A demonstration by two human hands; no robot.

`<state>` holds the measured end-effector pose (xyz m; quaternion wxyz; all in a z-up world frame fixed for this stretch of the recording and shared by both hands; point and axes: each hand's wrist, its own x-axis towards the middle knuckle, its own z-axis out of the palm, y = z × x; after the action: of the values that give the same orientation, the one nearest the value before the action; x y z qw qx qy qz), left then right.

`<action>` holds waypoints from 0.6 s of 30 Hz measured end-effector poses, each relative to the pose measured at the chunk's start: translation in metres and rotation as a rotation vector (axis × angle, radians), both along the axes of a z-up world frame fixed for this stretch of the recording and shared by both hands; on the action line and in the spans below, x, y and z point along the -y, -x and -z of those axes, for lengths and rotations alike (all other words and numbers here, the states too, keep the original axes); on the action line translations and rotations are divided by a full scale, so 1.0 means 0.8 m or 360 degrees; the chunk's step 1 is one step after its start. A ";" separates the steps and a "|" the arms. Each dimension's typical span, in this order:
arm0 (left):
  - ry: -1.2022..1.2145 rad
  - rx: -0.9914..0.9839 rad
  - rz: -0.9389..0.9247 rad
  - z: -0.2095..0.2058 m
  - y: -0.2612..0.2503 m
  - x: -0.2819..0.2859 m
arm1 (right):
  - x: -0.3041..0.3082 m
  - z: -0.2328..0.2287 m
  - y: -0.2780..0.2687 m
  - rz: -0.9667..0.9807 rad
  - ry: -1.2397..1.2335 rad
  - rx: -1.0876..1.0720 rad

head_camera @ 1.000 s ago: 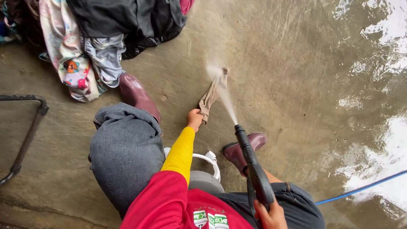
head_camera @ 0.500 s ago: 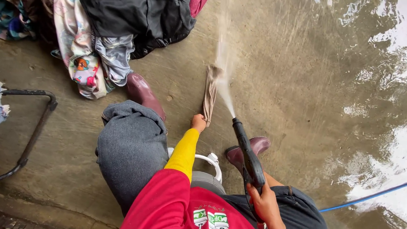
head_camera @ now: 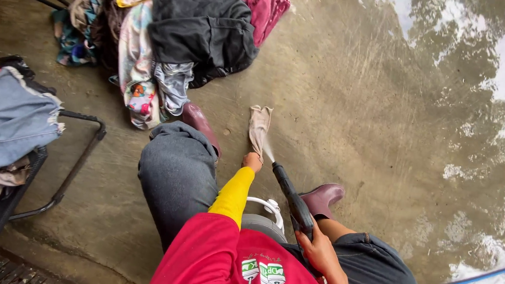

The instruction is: The person uses a high-pressure water spray gun to clean a black garment on a wet concrete floor. They repeatedly spray the fabric, unfold it, and flip it over to ensure both sides are thoroughly rinsed.

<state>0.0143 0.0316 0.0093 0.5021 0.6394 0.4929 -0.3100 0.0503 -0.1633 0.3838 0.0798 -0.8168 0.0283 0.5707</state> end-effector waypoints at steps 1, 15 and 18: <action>-0.0028 0.0016 -0.0047 -0.007 -0.001 -0.007 | -0.007 -0.004 0.002 0.0044 -0.0055 0.0006; -0.0943 0.1395 -0.1345 -0.283 -0.095 -0.358 | 0.077 0.218 -0.022 0.0745 -0.0644 0.0300; -0.1026 0.1712 -0.1476 -0.421 0.000 -0.446 | 0.063 0.260 -0.030 0.0859 -0.0723 0.0167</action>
<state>0.0140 0.3888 0.3462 0.5399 0.5448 0.4644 0.4428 0.0741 -0.2138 0.1754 0.4086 -0.7695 0.1111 0.4780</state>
